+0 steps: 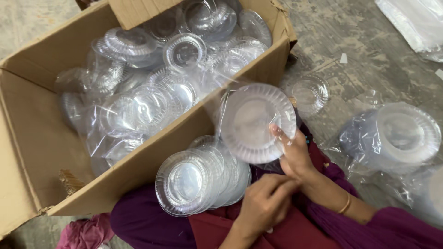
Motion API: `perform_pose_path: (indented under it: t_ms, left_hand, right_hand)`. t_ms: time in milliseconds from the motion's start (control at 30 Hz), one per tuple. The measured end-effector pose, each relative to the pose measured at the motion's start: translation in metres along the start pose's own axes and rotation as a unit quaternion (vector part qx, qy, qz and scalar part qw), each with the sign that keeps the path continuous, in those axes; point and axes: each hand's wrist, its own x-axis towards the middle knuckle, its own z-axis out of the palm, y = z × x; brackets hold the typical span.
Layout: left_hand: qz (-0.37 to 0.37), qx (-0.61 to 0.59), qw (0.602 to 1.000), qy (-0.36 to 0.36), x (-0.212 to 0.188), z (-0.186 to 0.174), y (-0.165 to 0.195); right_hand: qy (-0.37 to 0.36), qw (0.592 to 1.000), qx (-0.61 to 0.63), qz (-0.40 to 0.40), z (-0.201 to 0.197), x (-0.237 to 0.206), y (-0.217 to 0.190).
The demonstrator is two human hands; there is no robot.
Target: The person sits on the floor and repeatedly picks up clear plastic plates from a cardboard box, stacks them in hand, and places the stack into a plastic bag. The person also handles a utility knife briefly while organizing the plates.
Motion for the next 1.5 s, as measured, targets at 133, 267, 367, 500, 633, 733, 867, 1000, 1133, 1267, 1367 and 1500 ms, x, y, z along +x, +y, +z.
perform_pose_path:
  t_ms: [133,267,367,500,633,733,867,1000,1133,1267,1367,1500]
  left_hand:
    - [-0.015,0.138,0.989,0.048,0.054,0.006,0.017]
    - [-0.129,0.299,0.945,0.027,0.125,0.03,-0.018]
    - [-0.149,0.396,0.905,-0.041,0.148,0.056,-0.035]
    - [-0.071,0.34,0.937,-0.031,0.133,0.09,-0.03]
    - [0.036,0.281,0.958,0.041,0.114,0.108,-0.029]
    - [0.079,0.238,0.968,0.028,0.11,0.117,-0.035]
    - [0.161,0.216,0.962,-0.051,0.086,0.129,-0.026]
    - [0.132,0.165,0.975,-0.074,0.05,0.113,-0.03]
    - [0.044,0.229,0.969,0.075,0.024,0.078,-0.033]
    - [-0.156,0.232,0.956,0.086,0.031,0.044,-0.044]
    - [-0.268,0.023,0.952,0.146,0.041,0.027,-0.056]
    - [-0.241,0.036,0.967,0.068,0.036,0.032,-0.063]
  right_hand:
    - [-0.016,0.962,0.269,0.05,-0.002,-0.015,0.004]
    - [-0.033,0.992,0.099,0.065,-0.006,-0.025,-0.006]
    - [-0.093,0.969,-0.221,-0.057,-0.023,-0.034,-0.023]
    - [-0.172,0.888,-0.389,-0.176,-0.063,-0.049,-0.042]
    - [-0.199,0.847,-0.436,-0.228,-0.077,-0.06,-0.054]
    - [-0.19,0.824,-0.462,-0.266,-0.045,-0.055,-0.065]
    - [0.108,0.85,-0.483,-0.178,0.026,-0.015,-0.062]
    - [0.056,0.803,-0.532,-0.262,0.035,-0.005,-0.069]
    - [-0.038,0.883,-0.355,-0.306,0.015,0.009,-0.077]
    - [0.002,0.997,0.057,-0.051,0.01,0.044,-0.075]
    - [-0.021,0.992,0.074,-0.097,0.005,0.052,-0.075]
    - [0.09,0.992,0.077,-0.032,-0.001,0.054,-0.082]
